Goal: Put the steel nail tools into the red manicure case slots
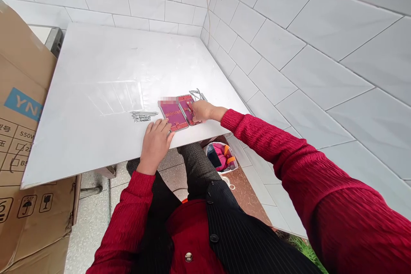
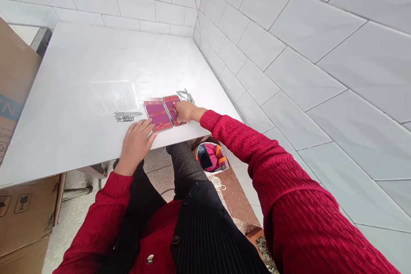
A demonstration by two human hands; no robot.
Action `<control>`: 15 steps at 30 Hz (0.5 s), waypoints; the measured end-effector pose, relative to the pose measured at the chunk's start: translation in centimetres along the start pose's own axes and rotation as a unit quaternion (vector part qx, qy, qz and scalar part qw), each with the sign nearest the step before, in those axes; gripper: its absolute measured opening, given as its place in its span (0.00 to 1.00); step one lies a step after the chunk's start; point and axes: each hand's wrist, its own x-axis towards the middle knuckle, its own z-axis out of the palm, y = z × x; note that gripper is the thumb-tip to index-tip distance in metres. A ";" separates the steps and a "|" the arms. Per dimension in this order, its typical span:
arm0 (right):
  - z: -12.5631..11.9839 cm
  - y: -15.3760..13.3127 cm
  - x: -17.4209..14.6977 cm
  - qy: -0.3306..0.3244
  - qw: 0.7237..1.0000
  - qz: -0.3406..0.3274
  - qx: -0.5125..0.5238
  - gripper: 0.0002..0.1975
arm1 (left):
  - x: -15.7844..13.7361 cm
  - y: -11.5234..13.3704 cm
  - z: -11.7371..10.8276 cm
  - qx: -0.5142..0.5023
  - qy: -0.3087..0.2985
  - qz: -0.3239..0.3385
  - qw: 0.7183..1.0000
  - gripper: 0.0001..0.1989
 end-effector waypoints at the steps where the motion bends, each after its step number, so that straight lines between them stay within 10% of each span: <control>1: -0.1 0.3 0.0 -0.007 1.000 0.000 0.019 0.21 | 0.0 0.0 0.0 -0.002 -0.001 -0.001 1.000 0.18; 9: -0.5 0.9 -1.4 -0.087 0.992 0.017 0.087 0.04 | 0.1 -0.1 0.1 0.000 0.002 0.001 1.000 0.18; 15: 0.9 1.9 -2.9 -0.014 0.998 -0.029 0.045 0.10 | 0.0 -0.3 0.3 -0.003 0.005 -0.002 1.000 0.18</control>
